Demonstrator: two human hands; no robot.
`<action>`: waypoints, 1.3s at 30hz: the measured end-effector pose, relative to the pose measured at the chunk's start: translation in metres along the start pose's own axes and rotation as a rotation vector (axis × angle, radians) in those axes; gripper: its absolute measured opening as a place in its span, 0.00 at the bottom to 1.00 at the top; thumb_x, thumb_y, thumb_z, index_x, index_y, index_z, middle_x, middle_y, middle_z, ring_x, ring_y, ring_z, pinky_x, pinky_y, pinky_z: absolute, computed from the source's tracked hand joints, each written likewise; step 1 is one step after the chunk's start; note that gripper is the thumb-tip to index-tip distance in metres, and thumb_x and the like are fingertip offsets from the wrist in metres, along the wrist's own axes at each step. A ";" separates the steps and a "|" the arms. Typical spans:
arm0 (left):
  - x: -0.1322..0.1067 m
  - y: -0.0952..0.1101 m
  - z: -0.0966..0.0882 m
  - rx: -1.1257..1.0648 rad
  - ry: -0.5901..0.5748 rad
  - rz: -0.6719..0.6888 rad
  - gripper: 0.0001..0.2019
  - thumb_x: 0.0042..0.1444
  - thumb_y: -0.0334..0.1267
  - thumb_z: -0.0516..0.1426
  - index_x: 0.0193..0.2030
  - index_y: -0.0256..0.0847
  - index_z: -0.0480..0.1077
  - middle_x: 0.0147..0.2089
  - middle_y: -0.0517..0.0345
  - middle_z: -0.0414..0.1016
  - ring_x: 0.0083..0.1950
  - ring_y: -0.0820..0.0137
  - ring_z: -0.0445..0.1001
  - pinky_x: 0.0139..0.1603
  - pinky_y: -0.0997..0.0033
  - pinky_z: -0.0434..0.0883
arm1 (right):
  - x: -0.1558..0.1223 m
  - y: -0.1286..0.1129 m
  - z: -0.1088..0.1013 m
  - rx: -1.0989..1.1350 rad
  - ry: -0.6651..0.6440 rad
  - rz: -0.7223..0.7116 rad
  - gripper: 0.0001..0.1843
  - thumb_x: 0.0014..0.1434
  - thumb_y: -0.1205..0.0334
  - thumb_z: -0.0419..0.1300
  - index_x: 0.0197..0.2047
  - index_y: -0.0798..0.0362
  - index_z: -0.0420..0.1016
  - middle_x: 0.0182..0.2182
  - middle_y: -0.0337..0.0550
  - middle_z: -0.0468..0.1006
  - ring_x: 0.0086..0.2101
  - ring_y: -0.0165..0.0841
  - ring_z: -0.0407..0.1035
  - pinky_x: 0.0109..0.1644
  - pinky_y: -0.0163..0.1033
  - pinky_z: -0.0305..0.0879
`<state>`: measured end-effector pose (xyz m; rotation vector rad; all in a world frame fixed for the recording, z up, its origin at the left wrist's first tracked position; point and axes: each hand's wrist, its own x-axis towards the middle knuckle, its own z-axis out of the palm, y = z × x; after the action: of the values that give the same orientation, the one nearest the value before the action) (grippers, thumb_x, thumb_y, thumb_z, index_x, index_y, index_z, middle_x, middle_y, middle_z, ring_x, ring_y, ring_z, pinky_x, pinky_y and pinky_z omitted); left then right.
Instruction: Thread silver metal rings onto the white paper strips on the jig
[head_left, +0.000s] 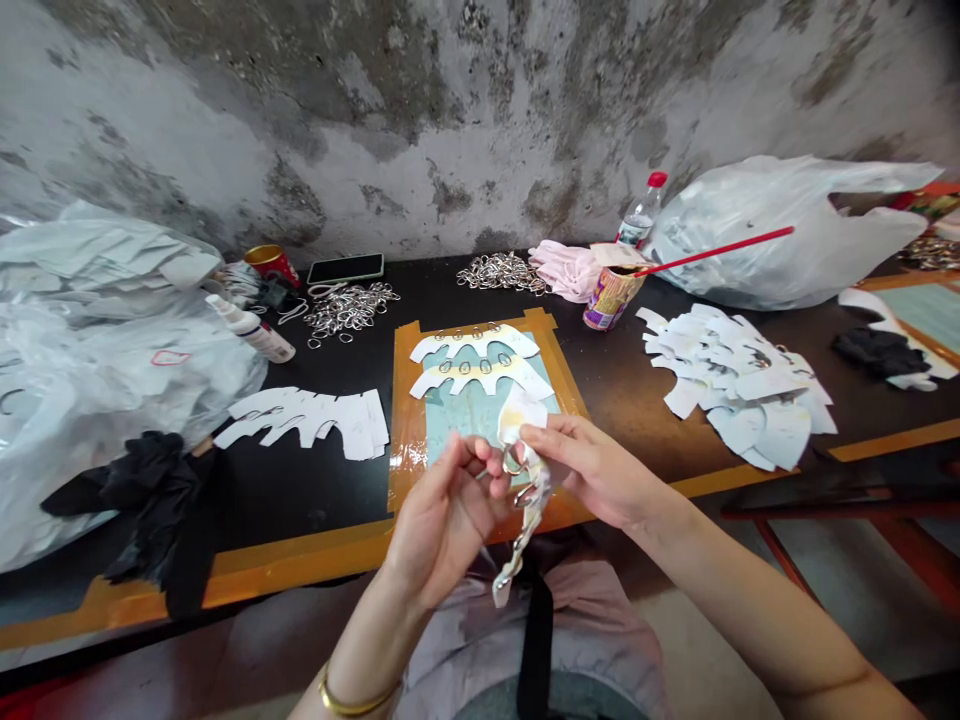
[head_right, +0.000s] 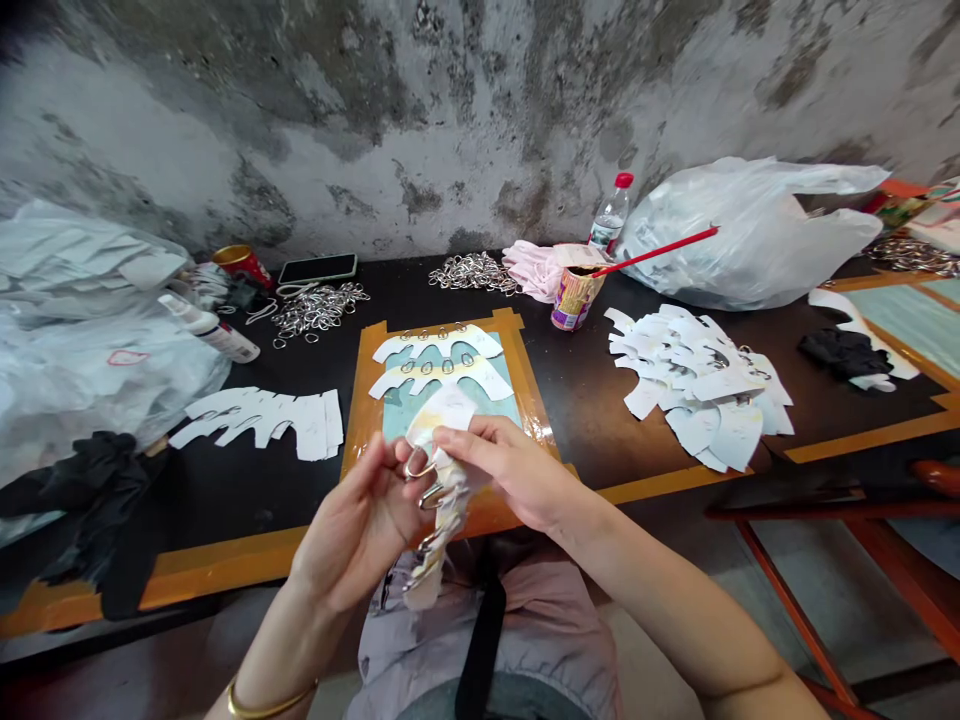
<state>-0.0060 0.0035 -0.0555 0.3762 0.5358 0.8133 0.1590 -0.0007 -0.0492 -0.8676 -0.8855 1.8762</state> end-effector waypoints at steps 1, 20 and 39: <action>0.001 0.001 -0.002 0.058 0.011 0.037 0.16 0.58 0.52 0.58 0.34 0.39 0.72 0.33 0.58 0.71 0.34 0.73 0.70 0.40 0.71 0.72 | 0.002 -0.003 0.000 -0.045 0.046 0.000 0.16 0.57 0.50 0.64 0.32 0.56 0.76 0.28 0.41 0.78 0.27 0.26 0.71 0.32 0.33 0.68; -0.005 -0.002 0.009 0.339 0.242 0.105 0.11 0.47 0.38 0.68 0.34 0.37 0.73 0.32 0.60 0.75 0.33 0.74 0.75 0.34 0.76 0.76 | 0.003 -0.031 -0.012 -0.728 0.264 -0.427 0.24 0.62 0.50 0.58 0.58 0.49 0.64 0.49 0.45 0.74 0.48 0.35 0.69 0.51 0.42 0.66; -0.017 -0.003 0.016 0.249 0.257 0.164 0.22 0.45 0.35 0.69 0.48 0.42 0.72 0.29 0.62 0.78 0.26 0.76 0.76 0.27 0.80 0.76 | -0.055 -0.014 0.007 -1.470 0.229 -1.039 0.13 0.60 0.60 0.59 0.47 0.51 0.77 0.51 0.50 0.74 0.53 0.45 0.65 0.55 0.53 0.67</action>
<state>-0.0047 -0.0127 -0.0388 0.5534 0.8587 0.9634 0.1798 -0.0470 -0.0221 -1.0145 -2.0395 0.0188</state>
